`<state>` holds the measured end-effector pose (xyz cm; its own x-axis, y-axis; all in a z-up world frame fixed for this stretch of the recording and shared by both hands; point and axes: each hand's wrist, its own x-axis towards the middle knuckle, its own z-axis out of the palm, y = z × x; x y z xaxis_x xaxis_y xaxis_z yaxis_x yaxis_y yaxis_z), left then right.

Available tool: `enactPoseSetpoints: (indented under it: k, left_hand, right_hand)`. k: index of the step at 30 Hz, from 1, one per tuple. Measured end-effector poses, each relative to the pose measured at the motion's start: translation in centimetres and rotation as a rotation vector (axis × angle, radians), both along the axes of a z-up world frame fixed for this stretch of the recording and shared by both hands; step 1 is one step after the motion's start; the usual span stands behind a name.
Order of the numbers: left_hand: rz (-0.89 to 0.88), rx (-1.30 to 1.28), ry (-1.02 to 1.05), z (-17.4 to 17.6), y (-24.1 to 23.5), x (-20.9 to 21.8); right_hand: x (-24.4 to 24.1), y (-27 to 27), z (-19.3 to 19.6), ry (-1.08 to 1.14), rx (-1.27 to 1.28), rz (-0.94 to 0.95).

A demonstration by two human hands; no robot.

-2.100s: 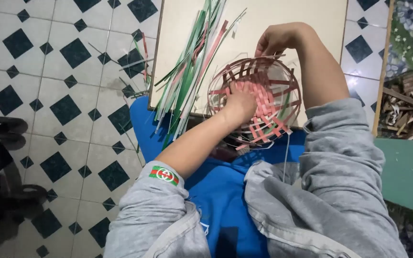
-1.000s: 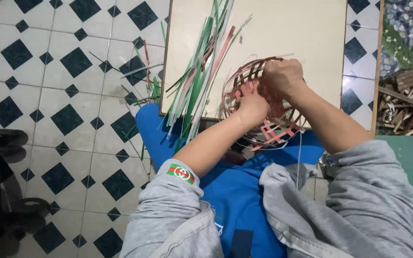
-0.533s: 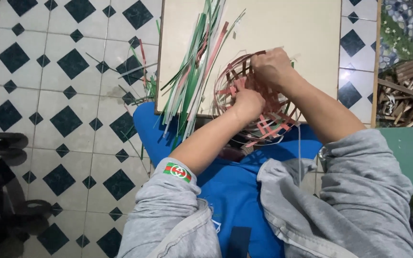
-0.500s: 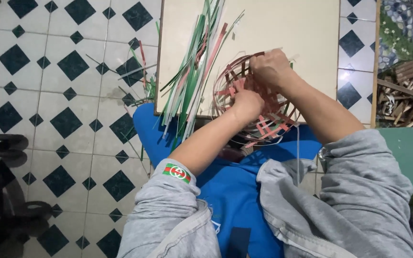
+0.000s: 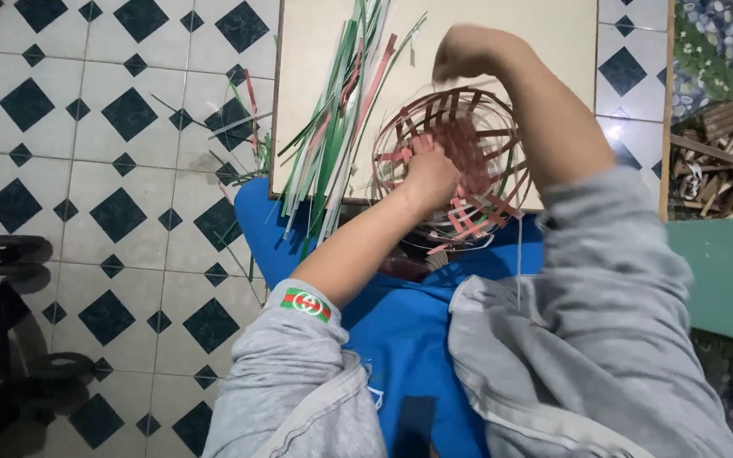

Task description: Weaving a small basket using thin plastic or bamboo strips on a wooden work surface.

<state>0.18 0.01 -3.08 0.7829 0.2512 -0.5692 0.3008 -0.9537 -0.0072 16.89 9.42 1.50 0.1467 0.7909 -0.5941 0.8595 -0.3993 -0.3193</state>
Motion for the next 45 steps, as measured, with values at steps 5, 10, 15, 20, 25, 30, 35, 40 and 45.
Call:
enactPoseSetpoints:
  k: [5, 10, 15, 20, 25, 30, 35, 40, 45]
  left_hand:
    - [-0.060, 0.070, -0.362, -6.0, 0.7, -0.6]
    - [0.029, -0.207, -0.152, 0.4, 0.9, -1.4]
    - [0.020, -0.293, -0.003, 3.4, 1.4, -0.6]
    - [0.018, -0.286, -0.033, 2.5, 1.5, -0.3]
    - [0.006, -0.271, 0.009, 4.9, 1.3, -0.8]
    - [-0.024, -0.230, 0.021, 3.2, 1.4, -0.4]
    - [-0.024, -0.244, 0.024, 3.1, 1.3, -0.2]
    - [-0.056, -0.180, 0.043, 2.8, 1.1, -0.1]
    - [-0.031, -0.190, 0.088, 4.5, 1.0, -0.3]
  right_hand:
    - [0.6, 0.4, 0.0, 0.330, -0.273, -0.010]
    - [2.9, -1.7, -1.5, 0.518, -0.245, -0.131]
    - [4.0, -3.2, -3.0, 0.596, -0.168, -0.179]
    - [4.7, -2.5, -4.5, 0.577, -0.104, -0.137]
    - [4.0, -1.9, -4.1, 0.343, -0.048, -0.062]
    - [4.8, -1.6, -5.4, 0.398, 0.022, -0.091]
    - [4.2, -2.1, -4.8, 0.390, 0.081, -0.102]
    - [4.5, -1.7, -5.8, 0.483, 0.108, -0.175]
    - [4.4, -1.3, -5.8, 0.531, 0.074, -0.245]
